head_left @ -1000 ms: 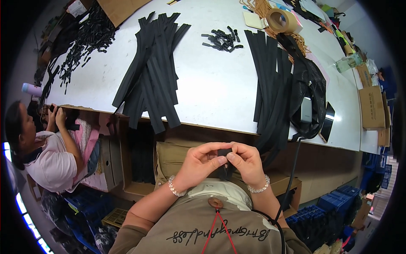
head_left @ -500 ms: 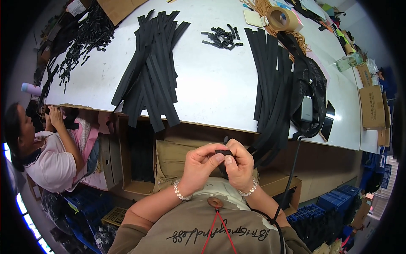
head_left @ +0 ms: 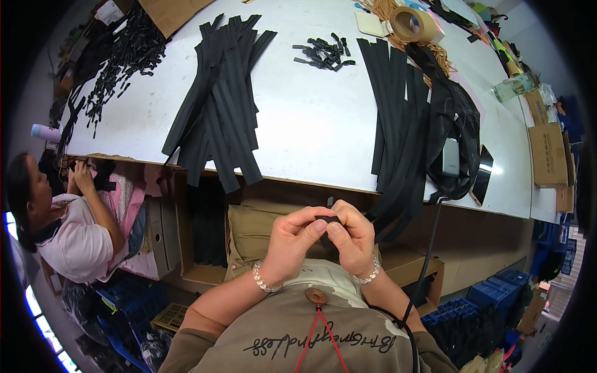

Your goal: The recorder is attaching sliders to zipper tape segments at a manufacturing workbench.

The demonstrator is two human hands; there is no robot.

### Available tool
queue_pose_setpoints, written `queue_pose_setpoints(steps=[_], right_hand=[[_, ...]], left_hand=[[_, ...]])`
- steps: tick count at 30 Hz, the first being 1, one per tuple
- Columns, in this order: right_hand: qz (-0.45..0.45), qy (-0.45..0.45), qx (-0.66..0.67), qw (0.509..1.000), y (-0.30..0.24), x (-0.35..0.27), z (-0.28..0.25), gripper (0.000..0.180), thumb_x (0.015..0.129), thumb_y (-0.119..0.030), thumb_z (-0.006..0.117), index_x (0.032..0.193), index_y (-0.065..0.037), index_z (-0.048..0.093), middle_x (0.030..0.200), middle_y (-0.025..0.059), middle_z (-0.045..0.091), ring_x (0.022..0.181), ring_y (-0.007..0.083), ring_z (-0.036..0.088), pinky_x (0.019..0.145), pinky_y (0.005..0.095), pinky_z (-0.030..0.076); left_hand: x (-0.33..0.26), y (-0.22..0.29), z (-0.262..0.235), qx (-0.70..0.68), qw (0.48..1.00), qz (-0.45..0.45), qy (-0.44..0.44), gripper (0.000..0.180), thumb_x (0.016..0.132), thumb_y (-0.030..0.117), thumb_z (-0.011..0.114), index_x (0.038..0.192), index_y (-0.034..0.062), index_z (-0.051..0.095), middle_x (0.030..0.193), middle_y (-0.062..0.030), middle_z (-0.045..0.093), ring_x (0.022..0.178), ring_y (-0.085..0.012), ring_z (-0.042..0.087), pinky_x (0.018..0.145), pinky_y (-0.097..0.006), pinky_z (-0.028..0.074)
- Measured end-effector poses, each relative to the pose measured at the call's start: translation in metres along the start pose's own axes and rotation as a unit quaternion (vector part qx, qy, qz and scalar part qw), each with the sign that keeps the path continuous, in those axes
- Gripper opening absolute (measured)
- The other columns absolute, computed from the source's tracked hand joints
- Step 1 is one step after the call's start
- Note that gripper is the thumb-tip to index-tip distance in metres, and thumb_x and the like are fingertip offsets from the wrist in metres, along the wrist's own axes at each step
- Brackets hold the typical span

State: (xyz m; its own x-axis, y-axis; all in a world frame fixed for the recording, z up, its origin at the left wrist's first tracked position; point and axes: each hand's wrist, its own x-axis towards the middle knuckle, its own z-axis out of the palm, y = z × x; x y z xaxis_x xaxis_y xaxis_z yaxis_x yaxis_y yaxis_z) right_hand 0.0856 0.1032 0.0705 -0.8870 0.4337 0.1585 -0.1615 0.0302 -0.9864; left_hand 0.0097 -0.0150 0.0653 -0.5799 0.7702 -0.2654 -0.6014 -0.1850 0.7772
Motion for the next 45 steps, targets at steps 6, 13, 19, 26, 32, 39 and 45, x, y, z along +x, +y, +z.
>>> queue_pose_setpoints(steps=[6, 13, 19, 26, 32, 39, 45], right_hand=[[-0.095, 0.094, -0.050, 0.990, 0.005, -0.004, 0.014, 0.018, 0.083, -0.005, 0.049, 0.067, -0.002, 0.040, 0.064, 0.0059, 0.039, 0.057, 0.0158, 0.034, 0.051, 0.0282, 0.030], [-0.006, 0.150, 0.017, 0.989, 0.006, -0.009, 0.018, 0.018, 0.088, -0.007, 0.049, 0.072, -0.001, 0.047, 0.070, 0.0042, 0.045, 0.060, 0.0105, 0.040, 0.054, 0.0239, 0.034], [0.067, 0.065, 0.119, 0.989, 0.000, -0.001, 0.002, 0.016, 0.091, -0.009, 0.050, 0.078, 0.000, 0.051, 0.078, 0.0027, 0.050, 0.066, 0.0062, 0.047, 0.058, 0.0199, 0.039], [0.149, 0.034, 0.166, 0.974, -0.016, 0.000, -0.006, 0.012, 0.087, 0.001, 0.055, 0.098, 0.005, 0.057, 0.090, 0.0060, 0.060, 0.079, 0.0091, 0.057, 0.071, 0.0210, 0.048], [0.139, 0.006, 0.161, 0.977, -0.018, -0.004, -0.014, 0.015, 0.084, -0.001, 0.061, 0.097, 0.005, 0.061, 0.090, 0.0072, 0.060, 0.078, 0.0097, 0.057, 0.066, 0.0205, 0.048], [0.079, 0.080, 0.150, 0.982, -0.016, -0.010, -0.001, 0.013, 0.084, 0.001, 0.059, 0.097, 0.004, 0.061, 0.089, 0.0062, 0.059, 0.071, 0.0068, 0.052, 0.062, 0.0183, 0.044], [0.140, 0.127, 0.259, 0.947, -0.018, -0.012, 0.006, 0.012, 0.087, -0.003, 0.056, 0.097, 0.003, 0.061, 0.088, 0.0038, 0.058, 0.071, 0.0056, 0.051, 0.062, 0.0178, 0.042]], left_hand=[[-0.002, -0.004, 0.009, -0.016, 1.000, 0.017, 0.007, 0.017, 0.088, 0.004, 0.056, 0.104, -0.0010, 0.061, 0.098, -0.0046, 0.062, 0.086, -0.0083, 0.056, 0.075, -0.022, 0.047], [0.005, 0.004, 0.007, -0.042, 0.999, -0.024, 0.002, 0.019, 0.087, 0.003, 0.057, 0.106, -0.0001, 0.058, 0.093, -0.0037, 0.061, 0.084, -0.0087, 0.057, 0.075, -0.023, 0.048], [0.011, 0.013, -0.001, 0.005, 0.999, -0.026, -0.022, 0.010, 0.086, 0.003, 0.058, 0.095, 0.0016, 0.055, 0.086, -0.0030, 0.059, 0.078, -0.0089, 0.056, 0.072, -0.022, 0.048], [0.009, 0.026, -0.002, 0.120, 0.989, -0.067, -0.058, 0.008, 0.087, 0.005, 0.058, 0.093, 0.0006, 0.056, 0.084, 0.0003, 0.056, 0.075, -0.0042, 0.052, 0.066, -0.018, 0.044], [0.004, 0.050, 0.006, 0.250, 0.964, -0.046, -0.075, 0.009, 0.086, 0.007, 0.060, 0.082, -0.0008, 0.059, 0.077, 0.0013, 0.054, 0.069, -0.0025, 0.047, 0.057, -0.018, 0.037], [0.003, 0.043, 0.009, 0.349, 0.931, 0.100, -0.048, 0.008, 0.082, 0.007, 0.063, 0.081, -0.0007, 0.062, 0.071, -0.0042, 0.057, 0.061, -0.0092, 0.049, 0.053, -0.022, 0.038], [0.006, 0.034, 0.007, 0.346, 0.919, 0.181, -0.051, 0.006, 0.079, 0.004, 0.065, 0.081, -0.0010, 0.062, 0.077, -0.0090, 0.061, 0.068, -0.0183, 0.057, 0.060, -0.027, 0.044]])
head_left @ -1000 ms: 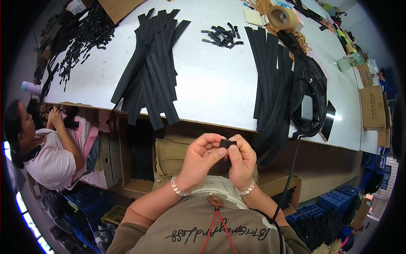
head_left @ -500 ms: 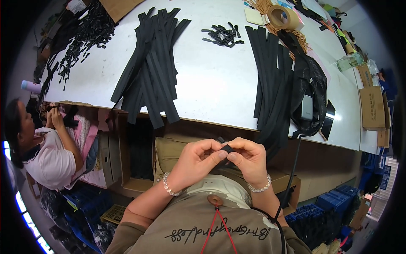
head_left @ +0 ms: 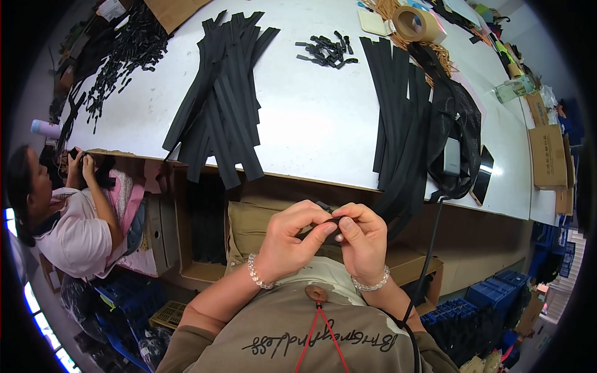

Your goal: The recorder is attaching sliders to zipper tape segments at a manufacturing workbench.

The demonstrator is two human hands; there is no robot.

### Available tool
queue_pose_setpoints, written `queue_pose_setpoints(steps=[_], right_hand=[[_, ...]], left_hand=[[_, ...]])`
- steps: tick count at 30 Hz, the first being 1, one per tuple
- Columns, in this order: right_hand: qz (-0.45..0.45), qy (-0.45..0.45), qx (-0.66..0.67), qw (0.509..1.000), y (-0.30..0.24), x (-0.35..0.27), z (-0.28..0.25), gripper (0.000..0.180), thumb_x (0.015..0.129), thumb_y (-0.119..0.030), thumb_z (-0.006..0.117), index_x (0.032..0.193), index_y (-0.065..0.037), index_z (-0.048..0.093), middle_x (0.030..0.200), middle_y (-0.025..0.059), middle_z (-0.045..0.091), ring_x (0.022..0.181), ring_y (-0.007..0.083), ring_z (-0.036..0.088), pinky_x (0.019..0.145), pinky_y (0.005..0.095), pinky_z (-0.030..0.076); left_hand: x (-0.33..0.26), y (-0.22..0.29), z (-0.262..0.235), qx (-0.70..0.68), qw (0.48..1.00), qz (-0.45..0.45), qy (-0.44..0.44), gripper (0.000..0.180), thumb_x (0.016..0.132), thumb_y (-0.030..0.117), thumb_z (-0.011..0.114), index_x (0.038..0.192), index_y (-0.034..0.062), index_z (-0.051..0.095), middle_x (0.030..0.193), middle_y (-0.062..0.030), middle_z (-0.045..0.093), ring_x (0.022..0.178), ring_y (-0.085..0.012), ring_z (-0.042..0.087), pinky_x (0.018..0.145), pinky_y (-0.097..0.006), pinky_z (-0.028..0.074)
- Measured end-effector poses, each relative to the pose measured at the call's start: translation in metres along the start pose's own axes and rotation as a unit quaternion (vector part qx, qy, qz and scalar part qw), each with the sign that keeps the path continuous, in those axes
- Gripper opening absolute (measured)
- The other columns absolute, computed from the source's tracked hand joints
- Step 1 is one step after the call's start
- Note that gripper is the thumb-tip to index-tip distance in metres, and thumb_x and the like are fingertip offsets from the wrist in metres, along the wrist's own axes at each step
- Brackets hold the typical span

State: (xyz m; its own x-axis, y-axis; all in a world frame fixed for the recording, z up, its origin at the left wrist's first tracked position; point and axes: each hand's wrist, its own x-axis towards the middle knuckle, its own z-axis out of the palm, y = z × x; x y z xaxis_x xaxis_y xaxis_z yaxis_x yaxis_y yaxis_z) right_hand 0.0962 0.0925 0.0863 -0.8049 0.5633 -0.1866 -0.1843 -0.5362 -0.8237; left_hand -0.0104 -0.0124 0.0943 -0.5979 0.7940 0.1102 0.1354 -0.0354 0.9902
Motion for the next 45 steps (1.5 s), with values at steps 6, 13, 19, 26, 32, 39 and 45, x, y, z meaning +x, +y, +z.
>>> queue_pose_setpoints(steps=[6, 13, 19, 26, 32, 39, 45], right_hand=[[-0.122, -0.060, -0.171, 0.976, -0.006, 0.005, -0.003, 0.018, 0.080, 0.005, 0.062, 0.098, 0.003, 0.060, 0.090, 0.0041, 0.059, 0.074, 0.0074, 0.053, 0.068, 0.0196, 0.045], [-0.178, -0.100, -0.310, 0.928, -0.018, 0.004, -0.003, 0.023, 0.069, 0.010, 0.069, 0.090, 0.005, 0.062, 0.086, 0.0100, 0.060, 0.077, 0.0150, 0.056, 0.068, 0.0238, 0.046], [-0.201, -0.098, -0.355, 0.908, -0.019, 0.002, 0.002, 0.023, 0.066, 0.006, 0.071, 0.087, -0.002, 0.065, 0.081, 0.0090, 0.063, 0.071, 0.0180, 0.062, 0.063, 0.0255, 0.049], [-0.230, -0.096, -0.414, 0.876, -0.024, 0.000, 0.007, 0.023, 0.065, 0.006, 0.072, 0.086, -0.001, 0.065, 0.079, 0.0092, 0.062, 0.070, 0.0183, 0.062, 0.061, 0.0259, 0.049], [-0.196, -0.101, -0.392, 0.893, -0.027, -0.003, 0.010, 0.023, 0.061, 0.007, 0.073, 0.081, 0.000, 0.065, 0.076, 0.0097, 0.063, 0.068, 0.0166, 0.061, 0.059, 0.0242, 0.048], [-0.135, -0.112, -0.308, 0.935, -0.020, -0.008, 0.005, 0.021, 0.069, 0.010, 0.066, 0.089, 0.006, 0.060, 0.087, 0.0124, 0.058, 0.076, 0.0154, 0.055, 0.067, 0.0239, 0.046], [-0.110, -0.113, -0.224, 0.962, -0.013, -0.007, 0.006, 0.017, 0.075, 0.009, 0.062, 0.092, 0.007, 0.057, 0.092, 0.0125, 0.056, 0.079, 0.0138, 0.053, 0.070, 0.0231, 0.045]], left_hand=[[-0.005, -0.008, -0.002, -0.022, 1.000, 0.010, 0.004, 0.006, 0.077, 0.002, 0.066, 0.081, -0.0002, 0.062, 0.076, -0.0097, 0.061, 0.068, -0.0192, 0.057, 0.060, -0.027, 0.045], [-0.008, -0.023, -0.010, 0.013, 0.996, 0.090, 0.005, 0.009, 0.073, 0.000, 0.067, 0.082, 0.0016, 0.064, 0.077, -0.0084, 0.062, 0.071, -0.0192, 0.059, 0.062, -0.028, 0.047], [-0.009, -0.039, -0.008, -0.071, 0.988, 0.134, 0.008, 0.009, 0.073, -0.001, 0.066, 0.081, 0.0022, 0.064, 0.079, -0.0070, 0.061, 0.077, -0.0215, 0.060, 0.069, -0.030, 0.049], [-0.008, -0.047, -0.006, -0.109, 0.983, 0.146, -0.008, 0.006, 0.078, 0.005, 0.064, 0.082, 0.0016, 0.062, 0.079, -0.0069, 0.060, 0.080, -0.0246, 0.059, 0.073, -0.033, 0.047], [-0.007, -0.037, -0.018, -0.095, 0.984, 0.127, -0.087, 0.006, 0.078, 0.006, 0.065, 0.081, 0.0024, 0.061, 0.077, -0.0070, 0.059, 0.074, -0.0229, 0.057, 0.068, -0.032, 0.045], [-0.010, -0.027, -0.014, -0.057, 0.988, 0.132, -0.064, 0.004, 0.077, 0.003, 0.063, 0.080, 0.0026, 0.061, 0.075, -0.0068, 0.059, 0.068, -0.0222, 0.055, 0.063, -0.032, 0.044], [-0.012, -0.031, -0.009, -0.048, 0.988, 0.144, -0.025, 0.005, 0.076, 0.002, 0.063, 0.080, 0.0024, 0.062, 0.076, -0.0069, 0.060, 0.067, -0.0223, 0.055, 0.063, -0.032, 0.045]])
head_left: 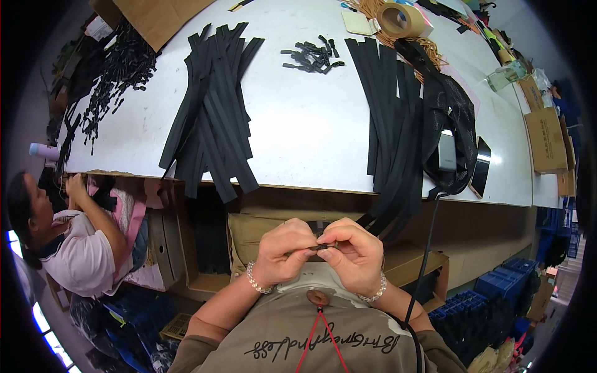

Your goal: The recorder is attaching sliders to zipper tape segments at a manufacturing workbench.

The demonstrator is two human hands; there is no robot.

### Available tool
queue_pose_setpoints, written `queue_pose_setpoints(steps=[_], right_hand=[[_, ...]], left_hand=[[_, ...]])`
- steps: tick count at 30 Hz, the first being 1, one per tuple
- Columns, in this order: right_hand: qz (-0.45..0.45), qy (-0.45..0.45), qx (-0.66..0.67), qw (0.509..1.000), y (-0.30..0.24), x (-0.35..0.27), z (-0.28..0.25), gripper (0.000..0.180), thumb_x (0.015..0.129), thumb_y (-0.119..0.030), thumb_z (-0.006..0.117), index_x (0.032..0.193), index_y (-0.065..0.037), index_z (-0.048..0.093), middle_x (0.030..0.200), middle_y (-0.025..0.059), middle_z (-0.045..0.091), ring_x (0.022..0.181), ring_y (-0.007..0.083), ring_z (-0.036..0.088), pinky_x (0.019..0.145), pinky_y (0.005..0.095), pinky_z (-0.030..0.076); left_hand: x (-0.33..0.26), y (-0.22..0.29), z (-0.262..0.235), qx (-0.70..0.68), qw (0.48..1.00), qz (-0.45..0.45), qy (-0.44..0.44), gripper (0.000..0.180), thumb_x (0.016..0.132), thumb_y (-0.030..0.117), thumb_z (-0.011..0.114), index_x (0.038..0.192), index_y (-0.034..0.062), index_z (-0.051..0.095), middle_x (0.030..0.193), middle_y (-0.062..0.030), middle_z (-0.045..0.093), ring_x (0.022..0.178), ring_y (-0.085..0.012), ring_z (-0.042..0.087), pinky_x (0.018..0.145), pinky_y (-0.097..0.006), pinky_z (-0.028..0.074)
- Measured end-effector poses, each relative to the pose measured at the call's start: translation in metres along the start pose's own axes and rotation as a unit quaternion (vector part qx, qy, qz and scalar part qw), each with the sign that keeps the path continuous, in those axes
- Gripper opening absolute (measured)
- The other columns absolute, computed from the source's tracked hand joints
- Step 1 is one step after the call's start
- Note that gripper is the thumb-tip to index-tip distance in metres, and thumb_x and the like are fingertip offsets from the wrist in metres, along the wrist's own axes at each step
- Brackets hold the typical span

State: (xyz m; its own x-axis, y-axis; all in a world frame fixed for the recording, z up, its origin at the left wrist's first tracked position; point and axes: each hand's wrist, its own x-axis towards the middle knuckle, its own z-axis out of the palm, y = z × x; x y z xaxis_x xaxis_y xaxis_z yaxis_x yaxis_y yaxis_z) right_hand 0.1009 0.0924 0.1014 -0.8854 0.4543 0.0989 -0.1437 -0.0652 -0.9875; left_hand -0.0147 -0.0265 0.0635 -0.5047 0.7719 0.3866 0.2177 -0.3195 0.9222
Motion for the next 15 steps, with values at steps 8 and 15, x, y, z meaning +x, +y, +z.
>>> queue_pose_setpoints(steps=[8, 15], right_hand=[[-0.022, 0.013, -0.070, 0.997, 0.000, 0.002, -0.001, 0.019, 0.073, 0.008, 0.066, 0.091, 0.005, 0.060, 0.089, 0.0117, 0.058, 0.077, 0.0144, 0.054, 0.067, 0.0236, 0.046], [-0.082, 0.016, -0.164, 0.983, -0.006, 0.007, -0.004, 0.024, 0.067, 0.010, 0.069, 0.088, 0.002, 0.062, 0.081, 0.0094, 0.061, 0.070, 0.0150, 0.057, 0.061, 0.0239, 0.046]], left_hand=[[-0.004, -0.004, 0.002, -0.006, 0.999, -0.022, 0.023, 0.007, 0.075, 0.002, 0.063, 0.082, 0.0017, 0.062, 0.077, -0.0074, 0.061, 0.070, -0.0224, 0.057, 0.065, -0.032, 0.046], [0.001, -0.012, 0.000, -0.019, 0.999, 0.004, 0.029, 0.007, 0.075, 0.003, 0.064, 0.083, 0.0014, 0.064, 0.078, -0.0074, 0.062, 0.071, -0.0219, 0.058, 0.065, -0.032, 0.047]])
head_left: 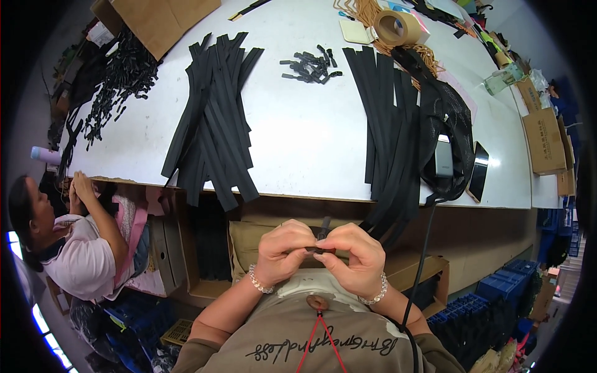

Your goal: The recorder is attaching sliders to zipper tape segments at a manufacturing workbench.

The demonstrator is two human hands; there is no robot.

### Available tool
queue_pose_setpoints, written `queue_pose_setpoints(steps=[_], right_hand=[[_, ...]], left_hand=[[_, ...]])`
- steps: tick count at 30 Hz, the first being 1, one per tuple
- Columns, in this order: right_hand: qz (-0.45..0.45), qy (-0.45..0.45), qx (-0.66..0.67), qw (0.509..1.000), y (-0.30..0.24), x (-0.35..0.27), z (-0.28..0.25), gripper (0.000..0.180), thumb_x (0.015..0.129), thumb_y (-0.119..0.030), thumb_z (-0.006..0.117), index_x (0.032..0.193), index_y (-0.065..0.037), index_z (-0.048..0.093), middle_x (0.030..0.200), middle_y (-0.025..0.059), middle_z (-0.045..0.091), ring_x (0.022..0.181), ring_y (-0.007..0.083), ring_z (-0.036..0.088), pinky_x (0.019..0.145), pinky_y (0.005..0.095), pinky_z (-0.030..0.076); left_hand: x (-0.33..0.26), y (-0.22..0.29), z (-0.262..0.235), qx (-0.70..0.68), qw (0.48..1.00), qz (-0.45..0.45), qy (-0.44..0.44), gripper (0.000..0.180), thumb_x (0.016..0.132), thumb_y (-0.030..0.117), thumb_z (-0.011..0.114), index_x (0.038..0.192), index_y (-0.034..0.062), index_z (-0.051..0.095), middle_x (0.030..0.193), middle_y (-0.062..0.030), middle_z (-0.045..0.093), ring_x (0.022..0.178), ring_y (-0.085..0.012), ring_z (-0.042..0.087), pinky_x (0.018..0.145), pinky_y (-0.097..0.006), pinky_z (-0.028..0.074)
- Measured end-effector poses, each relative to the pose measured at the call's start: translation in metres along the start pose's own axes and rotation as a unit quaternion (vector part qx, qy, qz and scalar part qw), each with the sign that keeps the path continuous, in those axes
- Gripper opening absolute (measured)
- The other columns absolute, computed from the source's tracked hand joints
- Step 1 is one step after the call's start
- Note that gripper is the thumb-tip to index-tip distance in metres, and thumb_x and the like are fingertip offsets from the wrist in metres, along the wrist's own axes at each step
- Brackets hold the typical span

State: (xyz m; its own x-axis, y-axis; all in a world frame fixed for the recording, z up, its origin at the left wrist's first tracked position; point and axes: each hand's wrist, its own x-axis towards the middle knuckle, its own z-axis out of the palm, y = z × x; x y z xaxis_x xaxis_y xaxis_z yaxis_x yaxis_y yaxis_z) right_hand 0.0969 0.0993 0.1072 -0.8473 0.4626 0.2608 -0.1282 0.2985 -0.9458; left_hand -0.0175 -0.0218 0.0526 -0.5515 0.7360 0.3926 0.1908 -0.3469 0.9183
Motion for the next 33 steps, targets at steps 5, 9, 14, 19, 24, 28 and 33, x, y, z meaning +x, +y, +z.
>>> queue_pose_setpoints(steps=[5, 9, 14, 19, 24, 28, 33], right_hand=[[0.020, 0.009, 0.027, 0.999, 0.002, 0.003, 0.001, 0.025, 0.066, 0.011, 0.070, 0.087, 0.002, 0.062, 0.081, 0.0098, 0.061, 0.071, 0.0141, 0.057, 0.062, 0.0229, 0.046], [0.014, 0.028, 0.025, 0.999, 0.005, 0.007, 0.002, 0.022, 0.067, 0.007, 0.070, 0.087, -0.001, 0.063, 0.079, 0.0086, 0.061, 0.067, 0.0141, 0.060, 0.058, 0.0233, 0.049], [-0.012, 0.021, -0.006, 1.000, 0.003, 0.018, -0.004, 0.021, 0.067, 0.007, 0.070, 0.086, -0.001, 0.064, 0.079, 0.0087, 0.061, 0.066, 0.0144, 0.060, 0.058, 0.0232, 0.048], [-0.026, -0.004, -0.038, 0.999, -0.003, 0.030, -0.011, 0.020, 0.068, 0.007, 0.068, 0.086, -0.001, 0.065, 0.079, 0.0083, 0.061, 0.066, 0.0147, 0.059, 0.058, 0.0230, 0.048], [-0.027, 0.002, -0.030, 0.999, -0.005, 0.039, -0.014, 0.022, 0.065, 0.010, 0.069, 0.084, 0.000, 0.066, 0.078, 0.0084, 0.061, 0.066, 0.0145, 0.059, 0.058, 0.0228, 0.046], [-0.042, 0.007, -0.040, 0.998, -0.007, 0.047, -0.015, 0.022, 0.066, 0.008, 0.071, 0.085, 0.001, 0.064, 0.078, 0.0075, 0.060, 0.066, 0.0130, 0.058, 0.058, 0.0223, 0.046], [0.016, 0.051, 0.011, 0.999, 0.006, 0.040, -0.009, 0.019, 0.069, 0.008, 0.071, 0.084, 0.003, 0.060, 0.081, 0.0068, 0.059, 0.067, 0.0110, 0.056, 0.061, 0.0217, 0.046]], left_hand=[[0.003, -0.005, 0.002, -0.011, 1.000, 0.011, 0.012, 0.008, 0.081, 0.008, 0.063, 0.080, -0.0002, 0.062, 0.074, -0.0094, 0.059, 0.066, -0.0206, 0.054, 0.060, -0.031, 0.044], [0.005, -0.005, 0.001, -0.019, 1.000, -0.018, 0.011, 0.005, 0.078, 0.005, 0.063, 0.082, 0.0013, 0.063, 0.078, -0.0073, 0.062, 0.073, -0.0219, 0.058, 0.067, -0.032, 0.046], [0.017, -0.001, -0.001, 0.001, 1.000, -0.016, 0.002, 0.007, 0.076, 0.004, 0.063, 0.082, 0.0023, 0.063, 0.079, -0.0071, 0.062, 0.076, -0.0229, 0.058, 0.070, -0.033, 0.045], [0.036, 0.010, -0.012, 0.095, 0.994, 0.035, -0.042, 0.013, 0.070, 0.001, 0.064, 0.082, 0.0047, 0.063, 0.078, -0.0058, 0.062, 0.076, -0.0229, 0.059, 0.072, -0.033, 0.045], [0.051, 0.019, -0.016, 0.174, 0.981, 0.059, -0.054, 0.019, 0.065, -0.002, 0.066, 0.082, 0.0062, 0.064, 0.078, -0.0042, 0.064, 0.074, -0.0211, 0.060, 0.071, -0.032, 0.045], [0.059, 0.020, -0.017, 0.176, 0.981, 0.065, -0.050, 0.019, 0.066, -0.003, 0.067, 0.083, 0.0048, 0.064, 0.079, -0.0061, 0.064, 0.073, -0.0224, 0.061, 0.068, -0.031, 0.047], [0.052, 0.014, -0.005, 0.099, 0.994, -0.055, 0.006, 0.012, 0.074, -0.002, 0.065, 0.085, 0.0009, 0.064, 0.080, -0.0080, 0.064, 0.071, -0.0180, 0.061, 0.065, -0.027, 0.048]])
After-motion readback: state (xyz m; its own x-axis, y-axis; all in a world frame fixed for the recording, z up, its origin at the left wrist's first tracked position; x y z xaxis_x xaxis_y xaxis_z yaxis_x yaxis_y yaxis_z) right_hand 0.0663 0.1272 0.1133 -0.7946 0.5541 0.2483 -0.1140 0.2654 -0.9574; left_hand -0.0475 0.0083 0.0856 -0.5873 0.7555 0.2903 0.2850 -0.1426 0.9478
